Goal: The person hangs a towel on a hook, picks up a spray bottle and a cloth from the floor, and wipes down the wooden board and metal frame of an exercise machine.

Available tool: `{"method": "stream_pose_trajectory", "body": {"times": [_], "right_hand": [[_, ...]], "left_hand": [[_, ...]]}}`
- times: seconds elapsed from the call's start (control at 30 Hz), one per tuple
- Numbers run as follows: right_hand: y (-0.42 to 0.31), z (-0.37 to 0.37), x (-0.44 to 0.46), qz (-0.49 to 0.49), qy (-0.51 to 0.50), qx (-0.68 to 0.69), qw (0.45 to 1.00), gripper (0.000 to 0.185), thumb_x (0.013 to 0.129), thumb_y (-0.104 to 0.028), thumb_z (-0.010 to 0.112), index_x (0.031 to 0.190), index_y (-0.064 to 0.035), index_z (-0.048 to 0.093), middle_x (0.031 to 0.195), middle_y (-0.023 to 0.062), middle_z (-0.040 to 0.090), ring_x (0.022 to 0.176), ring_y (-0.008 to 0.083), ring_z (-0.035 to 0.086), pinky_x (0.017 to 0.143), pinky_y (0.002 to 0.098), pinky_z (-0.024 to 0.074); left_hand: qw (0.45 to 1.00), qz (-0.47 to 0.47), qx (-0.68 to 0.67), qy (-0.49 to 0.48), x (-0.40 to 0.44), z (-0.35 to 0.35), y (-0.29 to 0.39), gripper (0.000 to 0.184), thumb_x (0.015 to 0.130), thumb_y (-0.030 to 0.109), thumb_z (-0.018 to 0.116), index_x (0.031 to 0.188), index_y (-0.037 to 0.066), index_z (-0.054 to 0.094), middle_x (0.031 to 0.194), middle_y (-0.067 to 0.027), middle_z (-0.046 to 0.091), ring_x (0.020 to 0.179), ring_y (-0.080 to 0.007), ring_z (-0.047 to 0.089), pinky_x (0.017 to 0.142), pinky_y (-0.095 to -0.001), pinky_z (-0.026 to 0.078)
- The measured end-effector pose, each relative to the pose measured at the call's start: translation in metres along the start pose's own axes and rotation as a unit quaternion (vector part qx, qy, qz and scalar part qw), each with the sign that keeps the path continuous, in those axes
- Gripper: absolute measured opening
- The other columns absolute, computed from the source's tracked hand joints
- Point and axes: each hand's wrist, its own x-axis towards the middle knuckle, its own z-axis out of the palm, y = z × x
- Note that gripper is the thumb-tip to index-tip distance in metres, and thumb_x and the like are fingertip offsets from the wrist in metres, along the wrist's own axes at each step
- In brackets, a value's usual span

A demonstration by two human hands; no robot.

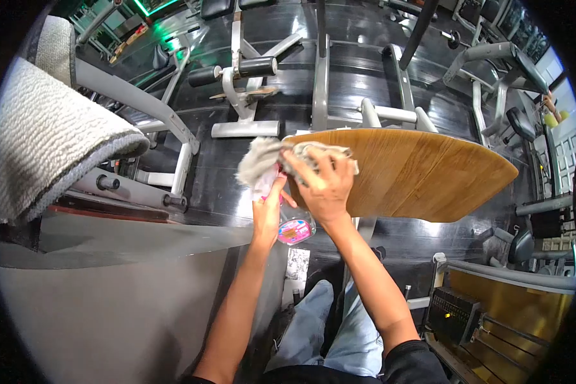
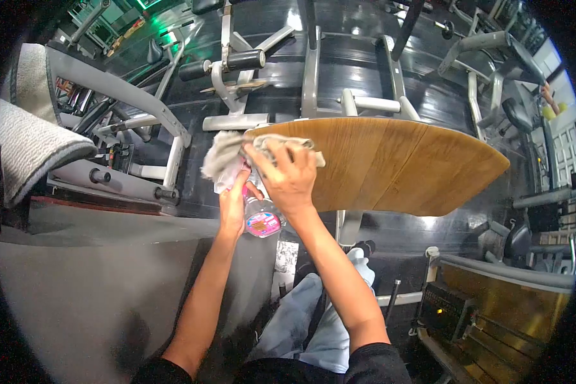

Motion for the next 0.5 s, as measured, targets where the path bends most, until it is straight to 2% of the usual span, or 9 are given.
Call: {"method": "stream_pose_trajectory", "body": {"times": [0.07, 0.1, 0.2, 0.27, 0.33, 0.5], "right_hand": [[0.006, 0.007, -0.021, -0.041, -0.037, 0.006, 0.998, 0.041, 0.071, -0.024, 0.07, 0.111, -0.0356, 0.07, 0.104, -0.0076, 0.059, 0.091, 0.0174, 0.051, 0.078, 0.0361, 0.0392], [0.011, 0.002, -0.023, -0.048, -0.05, 0.016, 0.997, 0.041, 0.071, -0.025, 0.07, 0.111, -0.0365, 0.07, 0.102, -0.0081, 0.059, 0.089, 0.0171, 0.051, 0.077, 0.0357, 0.039], [0.027, -0.014, -0.022, -0.044, -0.08, -0.014, 0.996, 0.041, 0.071, -0.026, 0.07, 0.111, -0.0365, 0.07, 0.1, -0.008, 0.058, 0.088, 0.0174, 0.051, 0.077, 0.0359, 0.0391], [0.032, -0.022, -0.011, -0.029, -0.061, -0.023, 0.997, 0.042, 0.07, -0.025, 0.072, 0.11, -0.0369, 0.07, 0.099, -0.0072, 0.057, 0.088, 0.0183, 0.051, 0.076, 0.0359, 0.0388], [0.028, -0.026, 0.003, 0.035, 0.012, -0.026, 0.999, 0.045, 0.068, -0.022, 0.074, 0.11, -0.0374, 0.07, 0.099, -0.0062, 0.057, 0.089, 0.0195, 0.05, 0.075, 0.036, 0.0381], [0.001, -0.013, -0.006, 0.12, -0.009, 0.016, 0.993, 0.048, 0.066, -0.019, 0.074, 0.11, -0.0368, 0.071, 0.1, -0.0053, 0.058, 0.093, 0.021, 0.051, 0.076, 0.0377, 0.0381]], "left_hand": [[1.0, -0.005, 0.005, -0.002, 0.002, -0.004, -0.005, 0.028, 0.092, 0.027, 0.063, 0.105, 0.003, 0.065, 0.07, -0.005, 0.066, 0.058, -0.0091, 0.054, 0.054, -0.0241, 0.033], [0.999, -0.03, 0.004, 0.014, 0.0, 0.0, -0.007, 0.028, 0.092, 0.029, 0.063, 0.103, 0.003, 0.065, 0.057, -0.0036, 0.06, 0.056, -0.0101, 0.054, 0.055, -0.0244, 0.036], [0.999, -0.029, -0.027, 0.005, -0.008, 0.004, -0.011, 0.029, 0.092, 0.028, 0.063, 0.103, 0.002, 0.065, 0.058, -0.0035, 0.059, 0.053, -0.0111, 0.054, 0.056, -0.0247, 0.038], [0.999, -0.018, -0.05, 0.005, -0.007, 0.006, -0.012, 0.028, 0.092, 0.027, 0.063, 0.105, 0.003, 0.065, 0.058, -0.0025, 0.057, 0.051, -0.0118, 0.055, 0.056, -0.0252, 0.04], [0.998, -0.007, -0.057, 0.019, -0.011, 0.011, -0.006, 0.026, 0.092, 0.025, 0.063, 0.106, 0.003, 0.064, 0.06, -0.0024, 0.057, 0.052, -0.0122, 0.055, 0.056, -0.0255, 0.043], [0.997, 0.012, -0.075, 0.017, -0.011, 0.009, -0.008, 0.027, 0.092, 0.024, 0.065, 0.109, 0.002, 0.064, 0.073, -0.0019, 0.06, 0.051, -0.0122, 0.055, 0.052, -0.0269, 0.045]]}}
